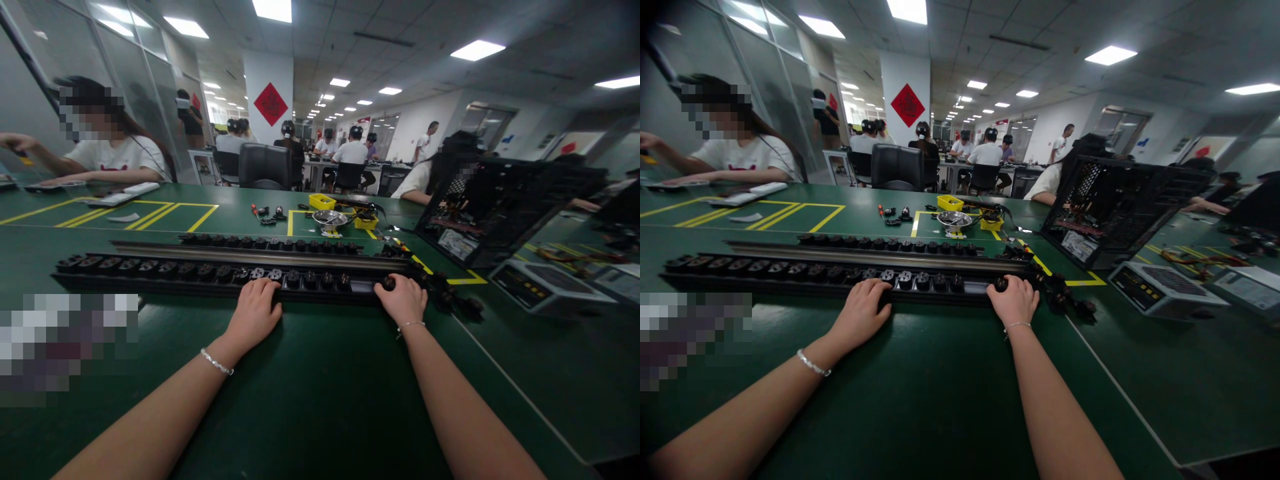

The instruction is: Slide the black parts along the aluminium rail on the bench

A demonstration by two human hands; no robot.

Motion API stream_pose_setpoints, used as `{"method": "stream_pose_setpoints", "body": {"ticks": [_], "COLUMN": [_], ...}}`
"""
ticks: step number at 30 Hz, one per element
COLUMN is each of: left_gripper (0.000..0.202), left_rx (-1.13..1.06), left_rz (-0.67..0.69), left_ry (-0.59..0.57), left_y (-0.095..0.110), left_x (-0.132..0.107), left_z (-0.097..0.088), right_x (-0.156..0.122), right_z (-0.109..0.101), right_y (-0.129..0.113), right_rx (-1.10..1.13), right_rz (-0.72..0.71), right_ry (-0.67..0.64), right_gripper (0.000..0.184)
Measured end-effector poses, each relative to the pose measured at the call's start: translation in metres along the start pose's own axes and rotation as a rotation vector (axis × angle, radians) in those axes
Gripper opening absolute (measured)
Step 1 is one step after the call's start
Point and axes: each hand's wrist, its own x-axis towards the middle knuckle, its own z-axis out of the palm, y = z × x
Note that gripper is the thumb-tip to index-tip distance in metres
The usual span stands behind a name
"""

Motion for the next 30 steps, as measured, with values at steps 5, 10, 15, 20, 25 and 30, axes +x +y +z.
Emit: {"method": "stream_pose_setpoints", "body": {"ticks": [5, 10, 15, 20, 25, 30], "left_gripper": [0.033, 0.033, 0.033, 0.033, 0.033, 0.033], "left_rx": [-0.014, -0.007, -0.009, 0.004, -0.005, -0.017], "left_rz": [-0.003, 0.004, 0.004, 0.005, 0.005, 0.004], "left_ry": [0.006, 0.005, 0.01, 0.01, 0.01, -0.003], "left_y": [0.001, 0.001, 0.001, 0.002, 0.0, -0.001], "left_x": [0.0, 0.0, 0.001, 0.0, 0.0, 0.0], "left_z": [0.0, 0.0, 0.0, -0.001, -0.001, 0.0], "right_x": [0.003, 0.004, 0.003, 0.004, 0.006, 0.007], "right_z": [-0.001, -0.003, -0.004, -0.004, -0.004, -0.005], "right_y": [0.003, 0.002, 0.002, 0.004, 0.011, 0.015], "right_rx": [-0.017, -0.025, -0.014, -0.01, -0.039, -0.056], "right_rz": [0.011, 0.023, 0.017, 0.018, 0.026, 0.066], "right_ry": [-0.012, -0.016, -0.016, -0.02, -0.011, -0.045], "right_gripper": [0.046, 0.045, 0.043, 0.044, 0.05, 0.054]}}
